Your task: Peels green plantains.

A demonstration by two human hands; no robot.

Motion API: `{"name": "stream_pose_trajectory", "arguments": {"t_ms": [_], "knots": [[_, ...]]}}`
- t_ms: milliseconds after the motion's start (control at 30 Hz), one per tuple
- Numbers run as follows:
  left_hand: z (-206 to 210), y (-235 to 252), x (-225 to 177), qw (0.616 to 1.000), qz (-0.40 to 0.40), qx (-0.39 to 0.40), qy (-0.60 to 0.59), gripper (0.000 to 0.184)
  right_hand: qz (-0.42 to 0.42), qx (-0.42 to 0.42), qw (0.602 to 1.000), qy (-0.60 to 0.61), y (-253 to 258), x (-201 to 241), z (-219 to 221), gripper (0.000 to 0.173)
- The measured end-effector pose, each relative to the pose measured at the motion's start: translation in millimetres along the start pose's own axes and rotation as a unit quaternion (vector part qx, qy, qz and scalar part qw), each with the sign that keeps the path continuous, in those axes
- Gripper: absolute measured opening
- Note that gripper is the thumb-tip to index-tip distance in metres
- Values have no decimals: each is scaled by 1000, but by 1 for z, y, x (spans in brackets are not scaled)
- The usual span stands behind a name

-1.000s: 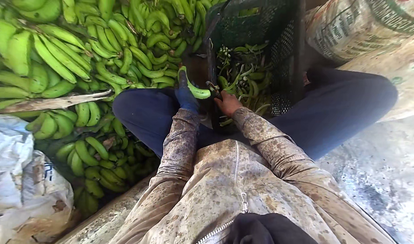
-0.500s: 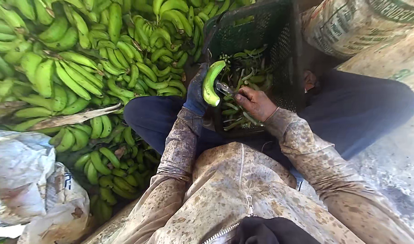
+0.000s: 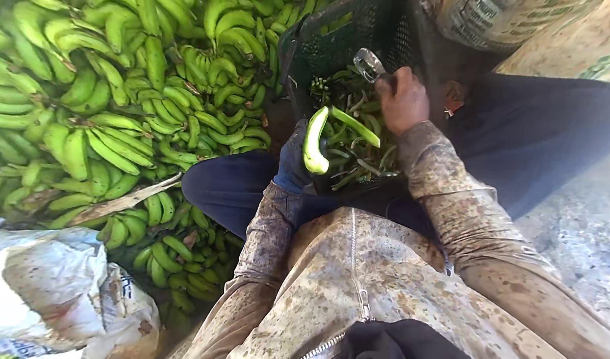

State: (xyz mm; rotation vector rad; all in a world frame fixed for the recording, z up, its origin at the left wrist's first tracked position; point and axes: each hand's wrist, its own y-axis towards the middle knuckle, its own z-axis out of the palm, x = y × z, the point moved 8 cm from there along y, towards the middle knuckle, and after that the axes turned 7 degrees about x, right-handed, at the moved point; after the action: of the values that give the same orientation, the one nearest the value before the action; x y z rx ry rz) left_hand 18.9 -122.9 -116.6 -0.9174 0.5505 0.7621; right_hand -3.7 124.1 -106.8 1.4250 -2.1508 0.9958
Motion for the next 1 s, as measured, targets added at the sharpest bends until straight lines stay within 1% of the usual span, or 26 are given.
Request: {"name": "stream_pose_trajectory", "arguments": {"t_ms": [33,100,133,200,267,300,367,400,467,500,533,600,633,667,700,733,767,800,833,867,900,933,967,1000], "knots": [[-4,0,5,999,-27,27,-25,49,-16,14,1000,1,-3,2,2,58],[-7,8,6,995,-57,60,-50,65,-100,49,994,17,-12,20,16,54],[-9,14,3,997,-48,49,-28,63,-142,74,987,35,-18,29,26,52],[-18,21,-6,999,3,-16,48,49,-195,122,971,71,-33,40,45,47],[-31,24,-17,985,57,-101,130,42,-242,162,951,104,-49,49,57,44],[-36,25,-23,976,79,-128,156,41,-270,180,939,114,-57,54,61,42],[-36,29,-32,972,124,-132,148,38,-316,215,916,119,-70,63,68,40],[-33,29,-34,975,130,-123,130,38,-319,234,911,114,-73,66,72,39],[-17,26,-29,988,102,-58,104,35,-289,243,923,75,-62,64,75,39],[-9,20,-21,993,60,-26,100,34,-258,220,939,55,-50,59,70,40],[-2,15,-11,997,8,11,82,34,-225,172,958,37,-36,53,59,41],[9,2,6,988,-98,109,46,46,-152,53,987,-2,-13,38,23,48],[10,-5,13,979,-137,149,30,51,-115,22,993,-3,-7,30,8,51],[10,-9,17,971,-151,184,6,55,-90,11,996,4,-4,24,-1,53],[8,-8,18,967,-140,211,-12,55,-88,14,996,14,-4,22,-4,54],[3,-6,15,974,-108,200,-7,56,-105,27,994,29,-9,24,0,54],[-3,-1,6,987,-58,146,33,52,-137,41,989,47,-17,31,7,52],[-10,4,-7,993,9,55,100,46,-172,59,981,67,-26,39,16,50],[-20,8,-21,980,78,-55,172,43,-204,84,971,90,-36,46,26,47],[-28,10,-33,954,146,-140,221,42,-235,114,959,112,-49,54,37,45],[-32,13,-41,933,211,-173,233,42,-262,146,945,128,-62,60,48,43],[-33,19,-47,925,259,-169,220,44,-286,173,933,132,-71,66,56,41],[-32,22,-50,927,275,-158,202,46,-297,196,926,123,-75,69,62,41],[-27,22,-49,939,258,-136,185,45,-294,209,926,110,-73,70,66,40]]}}
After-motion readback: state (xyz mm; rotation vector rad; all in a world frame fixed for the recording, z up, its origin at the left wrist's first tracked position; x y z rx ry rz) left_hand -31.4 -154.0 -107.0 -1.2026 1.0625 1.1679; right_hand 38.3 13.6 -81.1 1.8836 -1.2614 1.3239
